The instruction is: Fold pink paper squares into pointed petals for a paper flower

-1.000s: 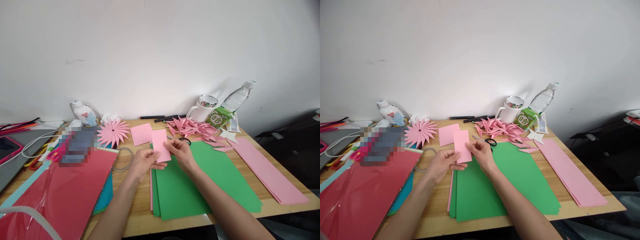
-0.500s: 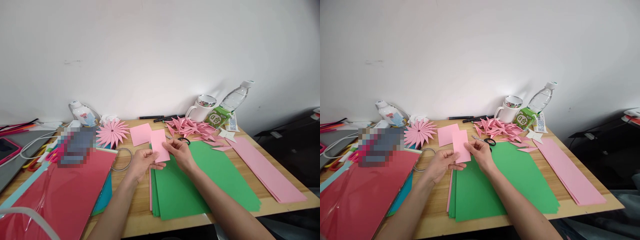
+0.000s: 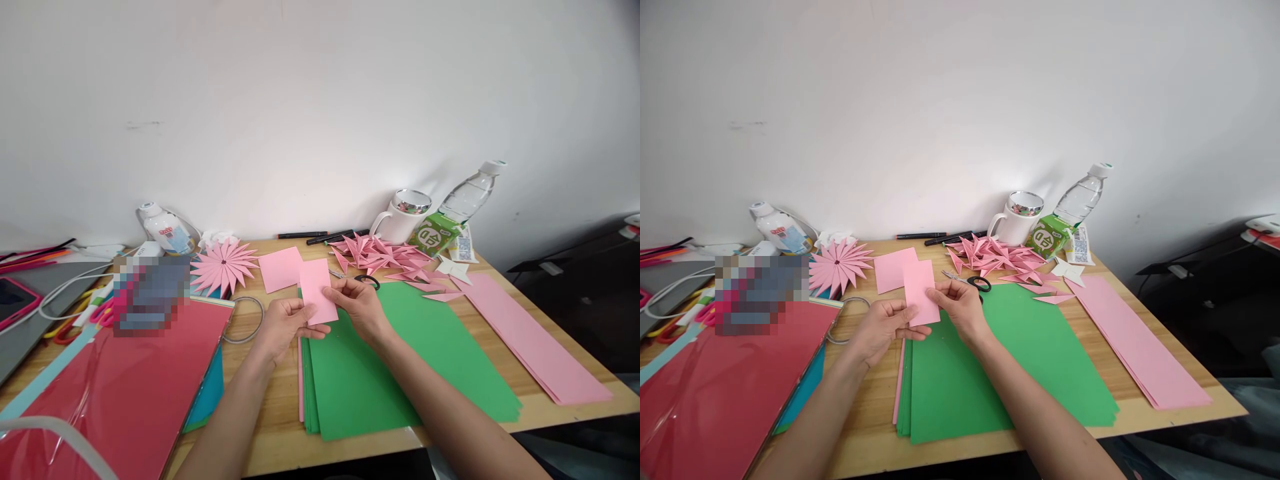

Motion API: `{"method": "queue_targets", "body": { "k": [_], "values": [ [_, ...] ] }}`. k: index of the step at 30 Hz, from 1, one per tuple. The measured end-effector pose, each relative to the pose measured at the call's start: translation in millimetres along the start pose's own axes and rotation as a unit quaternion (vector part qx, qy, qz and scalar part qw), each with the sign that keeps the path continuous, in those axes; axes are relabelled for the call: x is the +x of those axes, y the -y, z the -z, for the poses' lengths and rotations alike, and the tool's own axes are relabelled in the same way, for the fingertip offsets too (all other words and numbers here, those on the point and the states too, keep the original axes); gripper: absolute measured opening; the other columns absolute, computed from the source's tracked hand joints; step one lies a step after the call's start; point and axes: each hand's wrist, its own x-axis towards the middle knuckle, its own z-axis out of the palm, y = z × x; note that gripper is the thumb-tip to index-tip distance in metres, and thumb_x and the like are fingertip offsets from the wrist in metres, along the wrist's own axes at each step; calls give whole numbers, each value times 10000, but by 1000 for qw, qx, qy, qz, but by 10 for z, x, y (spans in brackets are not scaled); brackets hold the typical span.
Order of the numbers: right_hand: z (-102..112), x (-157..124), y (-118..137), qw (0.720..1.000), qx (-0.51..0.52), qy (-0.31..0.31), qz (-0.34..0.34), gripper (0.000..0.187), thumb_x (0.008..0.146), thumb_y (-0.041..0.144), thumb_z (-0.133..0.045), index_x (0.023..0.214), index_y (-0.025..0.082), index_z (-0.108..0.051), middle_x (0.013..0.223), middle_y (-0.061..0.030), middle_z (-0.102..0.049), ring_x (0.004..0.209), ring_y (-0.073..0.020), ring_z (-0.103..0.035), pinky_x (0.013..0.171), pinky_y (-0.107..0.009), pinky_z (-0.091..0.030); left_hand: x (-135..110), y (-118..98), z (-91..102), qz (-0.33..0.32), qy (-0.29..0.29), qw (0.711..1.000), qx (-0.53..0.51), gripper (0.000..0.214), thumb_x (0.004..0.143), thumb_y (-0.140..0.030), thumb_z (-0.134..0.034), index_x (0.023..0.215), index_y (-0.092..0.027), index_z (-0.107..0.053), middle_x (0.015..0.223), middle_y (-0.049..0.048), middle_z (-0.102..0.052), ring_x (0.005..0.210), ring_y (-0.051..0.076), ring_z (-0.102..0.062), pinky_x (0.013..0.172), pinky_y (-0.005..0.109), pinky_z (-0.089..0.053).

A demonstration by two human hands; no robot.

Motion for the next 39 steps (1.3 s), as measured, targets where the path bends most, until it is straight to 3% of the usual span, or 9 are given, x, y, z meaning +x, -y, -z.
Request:
{"method": "queue_targets", "body": {
  "k": [13, 24, 31, 39],
  "values": [
    [14, 10, 7, 1000, 6, 9, -4, 340, 423, 372, -862, 609, 166, -666, 568, 24, -628, 519, -99, -518, 534, -253, -439, 18, -16, 19, 3, 9, 1000, 9, 283, 648, -319, -772, 741, -69, -677, 694, 83, -704, 605, 216, -697, 562, 269, -580],
    [66, 48, 27, 998, -9, 59, -23, 305, 597, 434, -775, 623, 152, -660, 563, 38, -577, 511, -69, -476, 512, -219, -414, 16, -18, 22, 0, -3, 1000, 26, 291, 640, -320, -772, 756, -70, -680, 706, 86, -711, 582, 200, -693, 534, 249, -574],
    [53, 39, 26, 998, -28, 54, 5, 348, 501, 434, -820, 610, 164, -628, 555, 41, -579, 515, -90, -489, 528, -251, -429, 18, 3, 15, -8, -9, 1000, 18, 340, 589, -360, -795, 728, -77, -667, 668, 64, -692, 548, 196, -683, 514, 257, -567],
    [52, 35, 38, 997, -48, 53, 17, 366, 517, 466, -804, 615, 166, -618, 553, 35, -567, 515, -96, -482, 525, -262, -424, 15, 2, 0, -26, 8, 998, 59, 450, 592, -486, -761, 799, -98, -665, 726, 63, -687, 587, 187, -669, 580, 310, -563]
  ]
}}
